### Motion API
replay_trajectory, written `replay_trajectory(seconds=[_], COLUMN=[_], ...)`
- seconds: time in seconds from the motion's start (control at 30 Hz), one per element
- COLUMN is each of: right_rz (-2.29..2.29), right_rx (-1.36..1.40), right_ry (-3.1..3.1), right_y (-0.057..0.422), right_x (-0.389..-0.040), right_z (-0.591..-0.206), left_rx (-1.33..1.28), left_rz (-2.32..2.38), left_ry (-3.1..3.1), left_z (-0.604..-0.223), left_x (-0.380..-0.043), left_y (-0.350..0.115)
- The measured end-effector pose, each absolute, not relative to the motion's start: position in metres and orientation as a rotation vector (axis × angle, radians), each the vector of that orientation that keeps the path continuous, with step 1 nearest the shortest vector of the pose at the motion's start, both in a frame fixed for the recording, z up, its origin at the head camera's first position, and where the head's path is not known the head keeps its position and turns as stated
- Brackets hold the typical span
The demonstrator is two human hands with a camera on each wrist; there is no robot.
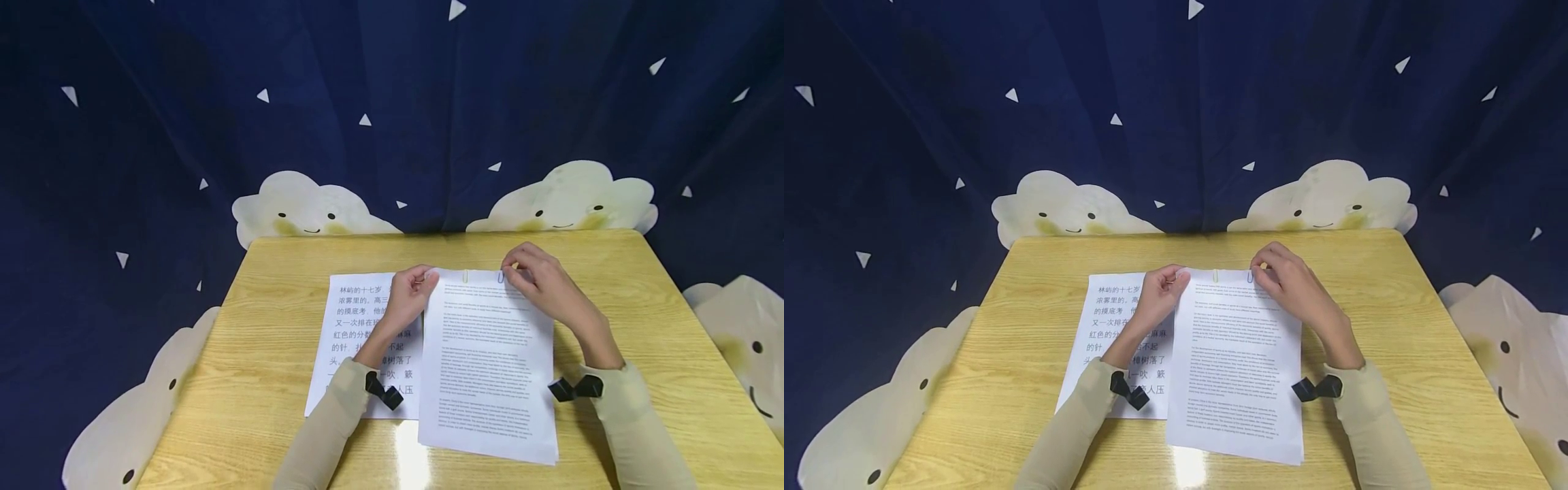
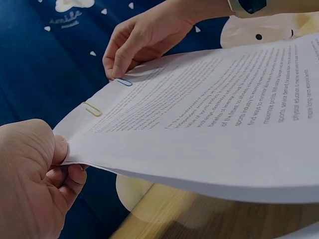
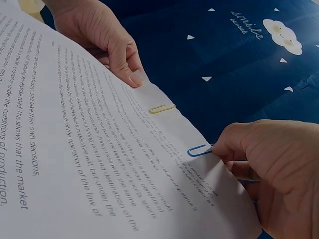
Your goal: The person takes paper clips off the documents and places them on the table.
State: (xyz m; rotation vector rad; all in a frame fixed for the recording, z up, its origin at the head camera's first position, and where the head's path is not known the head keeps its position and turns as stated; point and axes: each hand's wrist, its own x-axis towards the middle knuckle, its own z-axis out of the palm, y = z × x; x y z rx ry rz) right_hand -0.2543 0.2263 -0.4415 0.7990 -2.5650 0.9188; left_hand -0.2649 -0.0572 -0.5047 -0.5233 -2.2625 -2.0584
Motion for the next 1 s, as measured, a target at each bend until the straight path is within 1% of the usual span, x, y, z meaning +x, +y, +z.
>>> replay_trajectory(seconds=[0.67,1.0], right_rz=[0.938,0.967], right_rx=[0.754,0.745], right_ry=[-2.552,-2.572], right_y=[0.2265,0.2268], right_x=[-0.2572,-0.2569], right_z=[-0.4396,-0.4408], left_rx=[-0.536,-0.495], left_rz=[-2.097,-2.121], left_ry=[-2.235,-2.223], left_z=[-0.5048,-0.5067], left_x=[-0.2674,-0.2672], left_y=[-0.0562,-0.0551])
